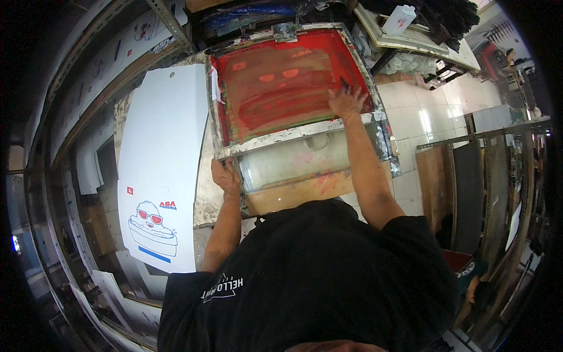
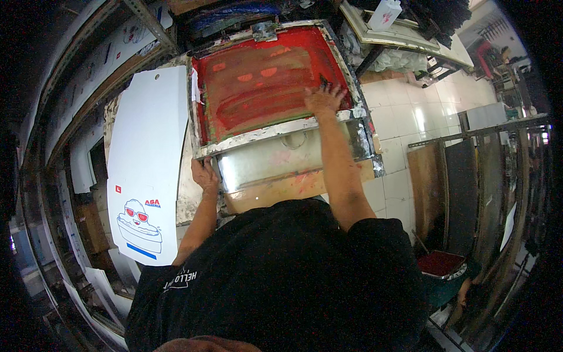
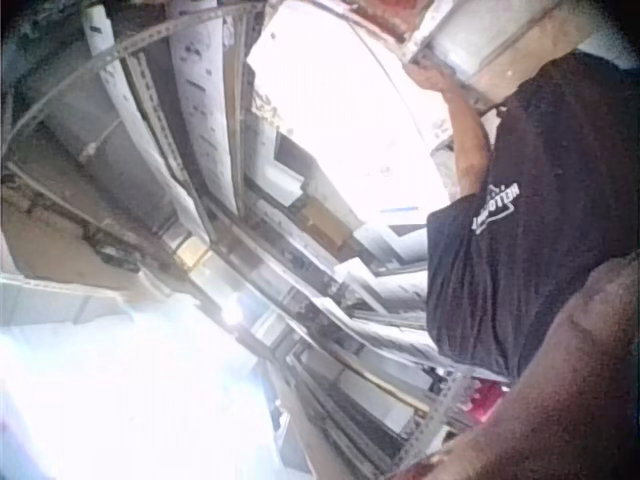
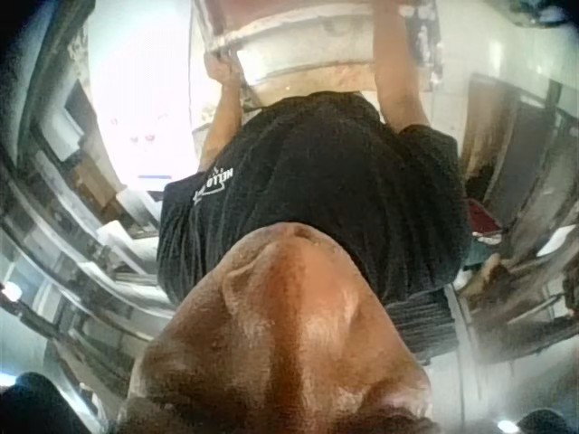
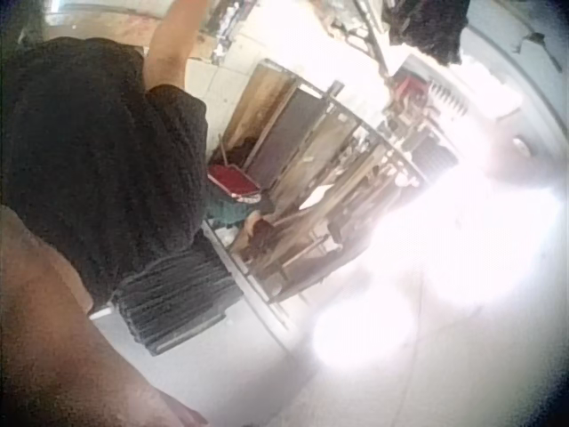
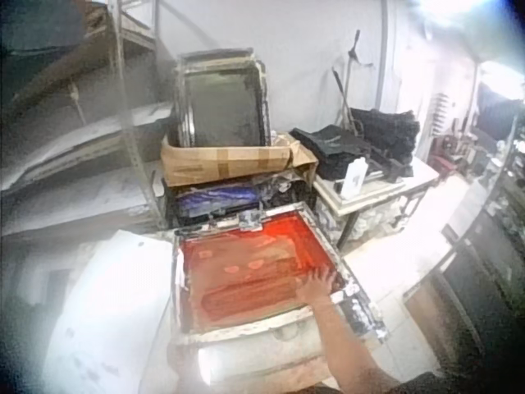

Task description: The person performs screen printing by placing a white board under a screen, applying red ink with a squeegee, and lifting the screen to reveal the printed design. The person repeats this process for multiple boards, handling ink and cleaning the screen between prints.

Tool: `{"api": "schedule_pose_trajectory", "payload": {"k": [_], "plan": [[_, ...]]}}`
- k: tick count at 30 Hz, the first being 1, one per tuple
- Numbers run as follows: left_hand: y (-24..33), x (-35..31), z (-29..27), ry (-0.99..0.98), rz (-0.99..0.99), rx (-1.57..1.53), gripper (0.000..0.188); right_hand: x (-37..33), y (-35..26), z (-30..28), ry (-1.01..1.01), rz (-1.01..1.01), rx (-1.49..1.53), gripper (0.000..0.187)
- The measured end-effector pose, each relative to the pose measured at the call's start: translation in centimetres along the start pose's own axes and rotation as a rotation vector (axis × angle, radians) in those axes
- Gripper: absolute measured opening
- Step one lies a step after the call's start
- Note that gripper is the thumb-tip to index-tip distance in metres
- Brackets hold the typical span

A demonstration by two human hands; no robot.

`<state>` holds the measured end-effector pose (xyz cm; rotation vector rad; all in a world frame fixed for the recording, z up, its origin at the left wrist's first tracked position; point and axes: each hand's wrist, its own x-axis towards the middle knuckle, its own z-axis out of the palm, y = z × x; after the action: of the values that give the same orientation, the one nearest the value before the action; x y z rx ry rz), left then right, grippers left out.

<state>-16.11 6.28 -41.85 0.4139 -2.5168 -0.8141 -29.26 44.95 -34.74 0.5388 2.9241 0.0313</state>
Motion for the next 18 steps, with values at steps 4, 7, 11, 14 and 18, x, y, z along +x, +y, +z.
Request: {"api": "schedule_pose_trajectory", "payload": {"k": [4,7,11,14,18], "plan": [[0.2,-0.1,-0.5,-0.004,-0.08,-0.067,0.019,-4.3,-8.6,-1.8,-0.127,-0.295,0.014,0.064],[-0.1,-0.3,-0.1,0.02,-0.069,-0.114,0.016,-5.1,-12.3,1.0,0.013,-0.458,0.103,0.049],[-0.2,0.0,-0.1,-0.05,-0.055,-0.114,0.013,-1.2,-7.9,0.6,0.245,-0.281,0.008,0.024],[-2.1,-0.2,0.4,-0.044,-0.16,-0.568,0.011,0.9,-2.0,-2.1,0.189,-0.249,0.206,0.017],[-0.1,0.9,-0.7,-0.066,-0.099,-0.614,0.013,-1.4,6.4,-5.1,0.315,-0.171,1.19,0.02]]}}
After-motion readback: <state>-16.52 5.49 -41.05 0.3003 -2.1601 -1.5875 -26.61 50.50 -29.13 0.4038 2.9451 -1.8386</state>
